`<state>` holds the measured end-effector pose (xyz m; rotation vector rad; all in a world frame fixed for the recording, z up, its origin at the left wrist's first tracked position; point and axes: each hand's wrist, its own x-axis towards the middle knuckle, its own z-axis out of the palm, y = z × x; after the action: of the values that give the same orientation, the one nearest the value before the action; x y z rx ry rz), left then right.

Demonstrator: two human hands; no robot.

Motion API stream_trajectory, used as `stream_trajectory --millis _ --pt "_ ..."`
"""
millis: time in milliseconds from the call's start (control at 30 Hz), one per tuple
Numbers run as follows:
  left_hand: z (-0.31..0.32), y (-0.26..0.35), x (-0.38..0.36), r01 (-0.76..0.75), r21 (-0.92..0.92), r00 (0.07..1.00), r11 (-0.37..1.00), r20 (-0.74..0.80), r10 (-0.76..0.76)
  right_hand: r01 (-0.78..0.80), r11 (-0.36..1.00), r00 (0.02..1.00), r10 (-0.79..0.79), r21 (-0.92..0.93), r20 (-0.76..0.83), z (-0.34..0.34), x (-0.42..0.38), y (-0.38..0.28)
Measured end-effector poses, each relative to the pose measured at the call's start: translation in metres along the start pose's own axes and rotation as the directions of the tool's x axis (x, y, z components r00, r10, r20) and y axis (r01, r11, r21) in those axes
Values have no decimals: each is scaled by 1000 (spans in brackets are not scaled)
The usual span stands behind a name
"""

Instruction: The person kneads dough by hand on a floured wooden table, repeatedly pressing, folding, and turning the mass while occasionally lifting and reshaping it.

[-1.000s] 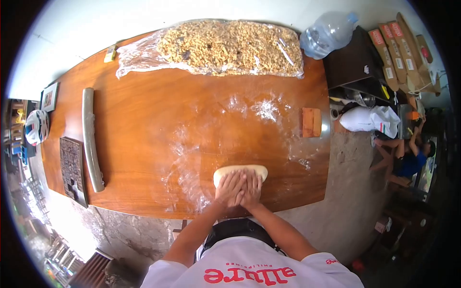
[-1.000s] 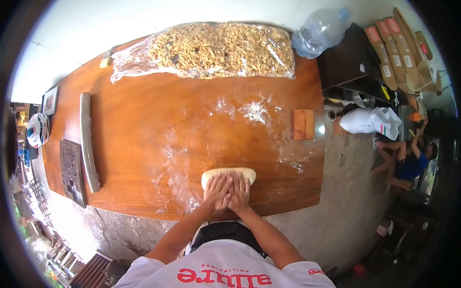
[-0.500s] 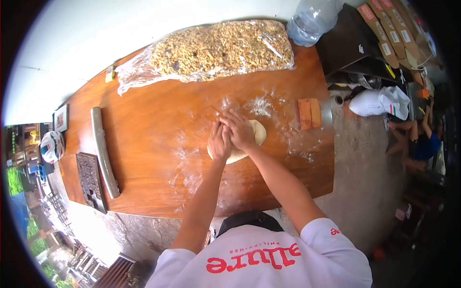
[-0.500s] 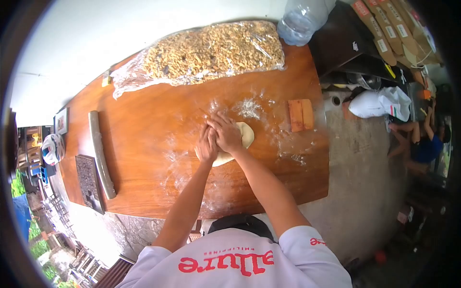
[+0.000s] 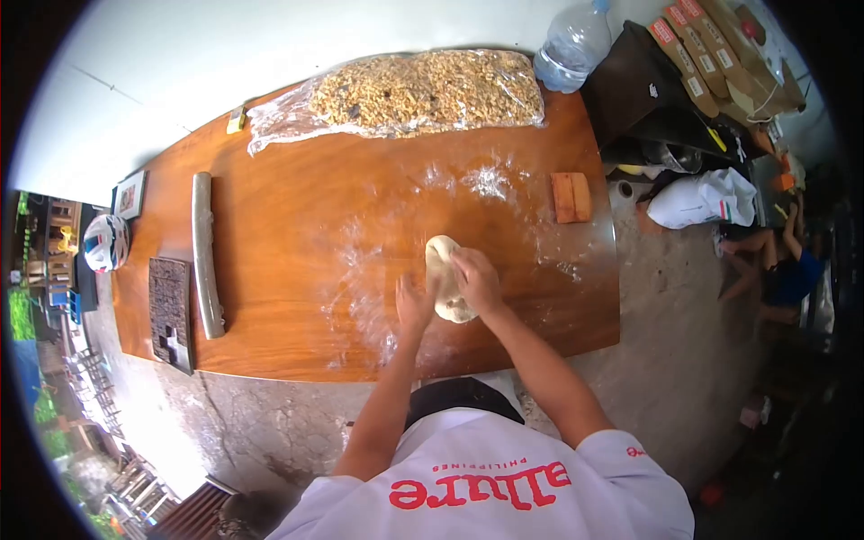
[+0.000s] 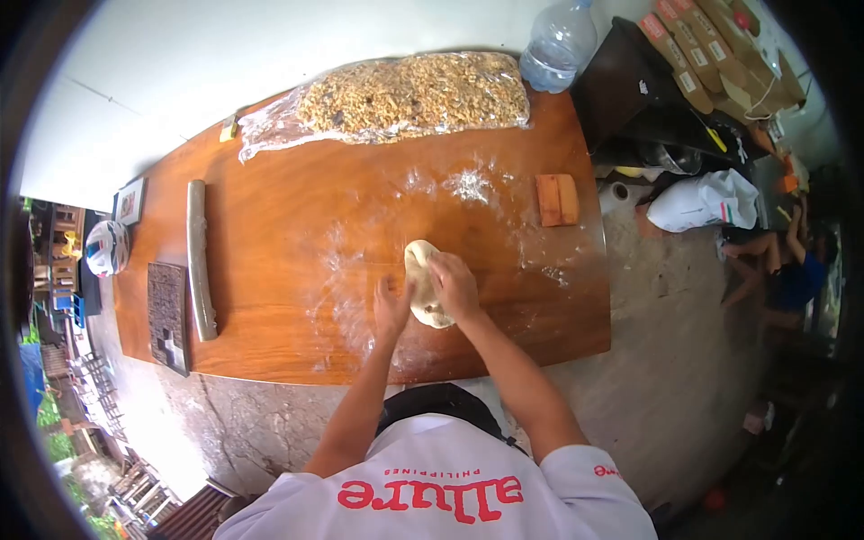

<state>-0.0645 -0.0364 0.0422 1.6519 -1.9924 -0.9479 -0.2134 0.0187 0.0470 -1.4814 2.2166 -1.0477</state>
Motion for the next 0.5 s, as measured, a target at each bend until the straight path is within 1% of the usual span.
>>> stream_trajectory --millis 33,67,100,133,167,200,233,267,300,333,367,400,433,467,500 --pt "-8 5 10 49 -232 998 972 50 -38 107 991 991 -113 -75 -72 3 -25 -6" --pt "-8 9 24 52 -245 998 968 56 -39 107 990 991 -113 -89 -68 3 -44 -14" --pt "-7 13 37 -52 -302 996 952 52 71 139 955 988 -152 -263 -27 2 -61 -26" --pt "-1 17 53 -162 -364 982 917 32 186 177 884 982 -190 -432 15 0 -66 -29" --pt "3 22 67 -166 -378 981 911 31 191 215 858 974 -224 -467 38 2 -66 -27" --pt "12 18 75 -170 -311 969 935 121 216 208 853 976 -216 -478 39 -10 -59 -36" --pt "17 15 78 -189 -241 947 952 211 241 112 920 964 -8 -377 267 -32 -34 -53" --pt "15 18 81 -206 -249 941 946 216 262 -20 955 860 168 -296 482 -46 -4 -58" --pt "13 24 83 -81 -227 947 971 286 146 -176 935 809 316 -309 496 -50 29 -47" --pt "12 28 82 47 -190 935 981 355 24 -330 889 731 454 -319 509 -52 54 -35" --pt "12 28 76 -32 -276 951 961 288 114 -347 883 737 465 -316 490 -53 66 -30" --pt "13 28 70 -51 -273 945 961 297 135 -429 888 859 457 -165 230 -51 76 -27" --pt "12 27 64 -45 -313 954 949 268 133 -453 892 890 452 3 -53 -43 83 -24" --pt "11 25 59 -38 -353 963 935 237 129 -457 889 887 457 14 -68 -28 82 -26" --pt "7 28 57 -56 -350 960 935 237 147 -301 952 945 305 52 -120 -3 75 -24"
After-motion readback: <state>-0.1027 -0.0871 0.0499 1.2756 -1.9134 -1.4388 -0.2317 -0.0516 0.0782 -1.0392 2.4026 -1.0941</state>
